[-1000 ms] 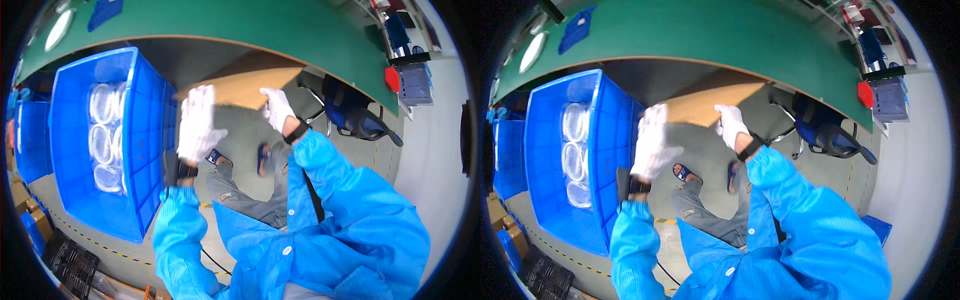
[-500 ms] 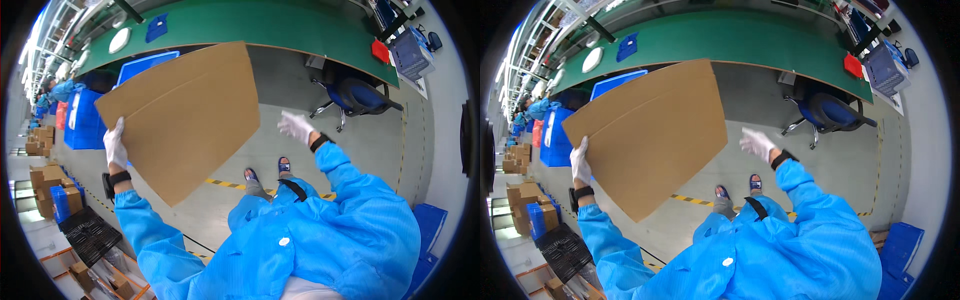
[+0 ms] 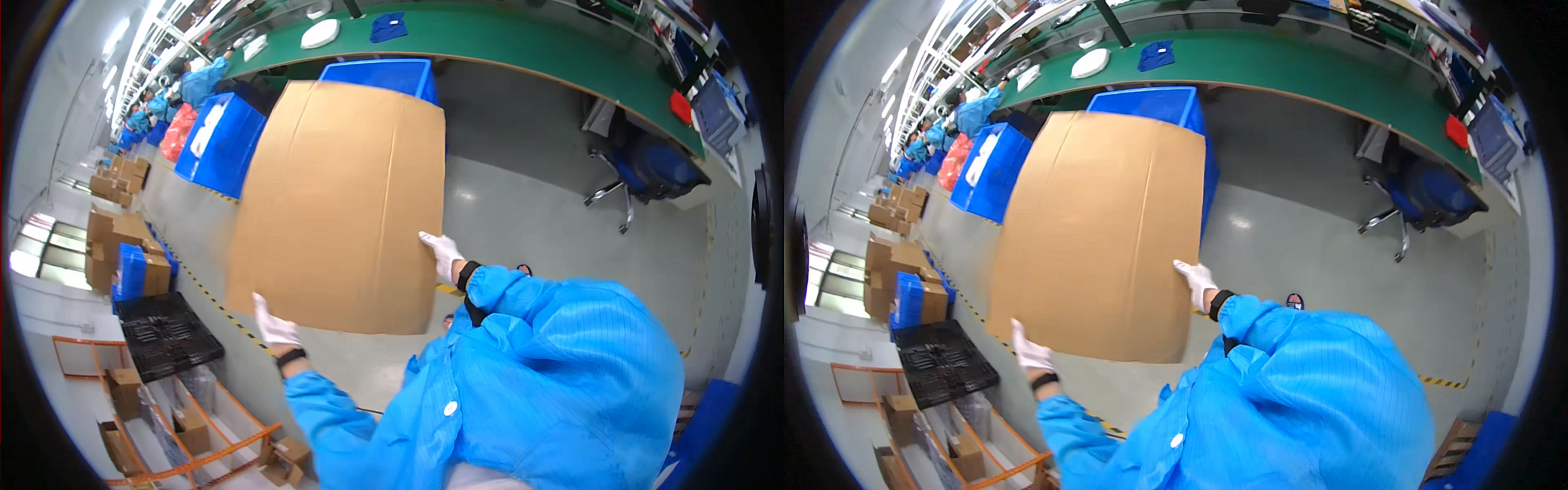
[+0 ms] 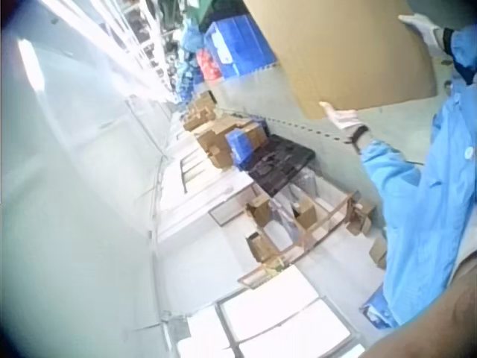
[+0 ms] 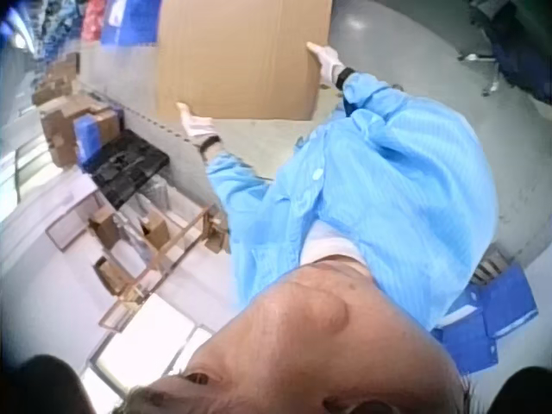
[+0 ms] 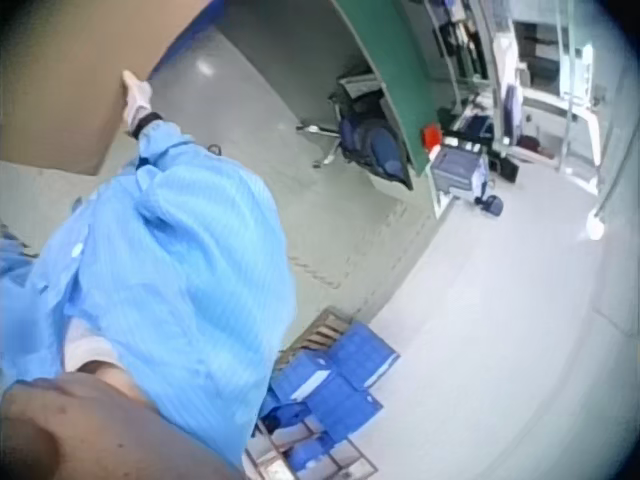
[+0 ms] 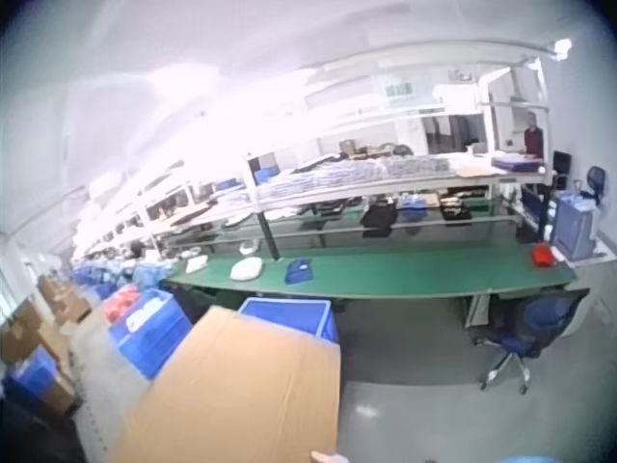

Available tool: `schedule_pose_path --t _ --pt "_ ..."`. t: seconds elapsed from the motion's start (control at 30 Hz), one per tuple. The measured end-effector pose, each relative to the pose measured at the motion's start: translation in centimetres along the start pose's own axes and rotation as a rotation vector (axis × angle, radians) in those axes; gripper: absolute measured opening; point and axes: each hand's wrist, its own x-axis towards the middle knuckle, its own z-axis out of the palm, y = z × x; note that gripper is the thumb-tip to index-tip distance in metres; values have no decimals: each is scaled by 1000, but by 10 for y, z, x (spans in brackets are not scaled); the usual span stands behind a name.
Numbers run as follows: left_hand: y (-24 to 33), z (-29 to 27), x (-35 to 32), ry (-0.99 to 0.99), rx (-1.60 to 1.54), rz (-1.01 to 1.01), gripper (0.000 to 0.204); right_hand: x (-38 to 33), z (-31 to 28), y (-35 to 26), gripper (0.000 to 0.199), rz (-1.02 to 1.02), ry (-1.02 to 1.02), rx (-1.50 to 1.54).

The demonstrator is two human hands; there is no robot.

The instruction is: Packaging bubble-wrapped plastic components into a lined blue bin at a factory assembly line.

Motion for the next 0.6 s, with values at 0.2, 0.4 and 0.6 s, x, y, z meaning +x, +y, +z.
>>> schedule_pose_path --t 0.2,0.4,0.6 --pt "-44 -109 50 161 -186 -53 58 75 67 46 30 -662 364 -846" --pt "-39 -50 171 129 -87 -95 60 171 104 27 36 -846 713 -1012" --pt "-73 37 346 -19 80 -262 55 275 166 -31 33 -771 875 -1053"
